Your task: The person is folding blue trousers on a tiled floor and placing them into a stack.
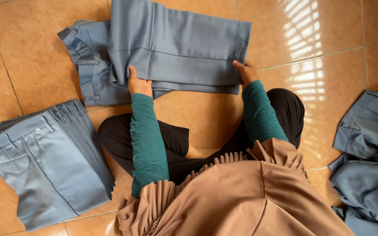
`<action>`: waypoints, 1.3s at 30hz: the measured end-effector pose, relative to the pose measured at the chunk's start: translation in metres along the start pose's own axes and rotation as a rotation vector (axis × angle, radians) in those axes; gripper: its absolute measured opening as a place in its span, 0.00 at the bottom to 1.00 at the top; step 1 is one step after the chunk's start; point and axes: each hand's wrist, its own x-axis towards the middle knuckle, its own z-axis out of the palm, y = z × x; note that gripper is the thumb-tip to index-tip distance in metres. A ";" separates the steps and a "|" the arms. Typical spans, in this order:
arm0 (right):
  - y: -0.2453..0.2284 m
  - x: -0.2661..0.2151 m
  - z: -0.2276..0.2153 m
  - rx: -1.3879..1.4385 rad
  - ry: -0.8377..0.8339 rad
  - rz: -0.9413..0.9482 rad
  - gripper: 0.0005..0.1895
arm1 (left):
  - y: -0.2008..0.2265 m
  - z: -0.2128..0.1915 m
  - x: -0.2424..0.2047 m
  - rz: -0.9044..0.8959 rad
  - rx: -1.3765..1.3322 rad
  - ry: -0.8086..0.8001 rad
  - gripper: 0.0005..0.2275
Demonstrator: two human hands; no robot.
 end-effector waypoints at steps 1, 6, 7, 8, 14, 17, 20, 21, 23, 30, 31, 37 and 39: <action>0.003 0.014 -0.004 -0.009 0.034 -0.053 0.16 | 0.002 0.006 0.003 0.046 -0.016 -0.005 0.22; 0.019 0.029 -0.026 -0.085 0.017 -0.092 0.08 | 0.001 -0.020 0.024 0.116 -0.024 0.042 0.23; 0.040 0.043 -0.035 -0.108 0.036 -0.075 0.08 | -0.002 -0.033 0.029 0.137 -0.013 0.086 0.24; 0.060 0.057 -0.044 -0.131 0.055 -0.057 0.09 | -0.005 -0.047 0.034 0.158 -0.002 0.130 0.26; 0.066 0.064 -0.052 -0.592 0.234 -0.178 0.13 | -0.026 -0.093 0.095 0.185 0.053 0.197 0.20; 0.071 0.065 -0.058 -0.818 0.274 -0.191 0.18 | -0.023 -0.083 0.084 0.205 0.040 0.201 0.21; 0.061 0.040 -0.048 -0.846 0.301 -0.143 0.21 | -0.018 -0.073 0.072 0.230 0.056 0.211 0.19; 0.053 0.027 -0.039 -0.847 0.301 -0.141 0.21 | -0.017 -0.074 0.074 0.229 0.056 0.212 0.19; 0.036 0.001 -0.022 -0.931 0.356 -0.019 0.29 | -0.016 -0.076 0.079 0.258 0.104 0.198 0.19; 0.031 0.008 -0.015 -0.944 0.298 -0.050 0.21 | -0.017 -0.058 0.053 0.241 0.141 0.222 0.20; 0.035 0.019 -0.024 -0.899 0.291 -0.061 0.22 | -0.015 -0.045 0.034 0.228 0.158 0.231 0.19; 0.017 0.077 -0.087 -0.600 0.383 -0.161 0.16 | -0.056 -0.024 -0.002 0.111 0.286 0.228 0.21; 0.007 0.087 -0.108 -0.543 0.402 -0.183 0.16 | -0.071 -0.013 -0.022 0.055 0.328 0.202 0.22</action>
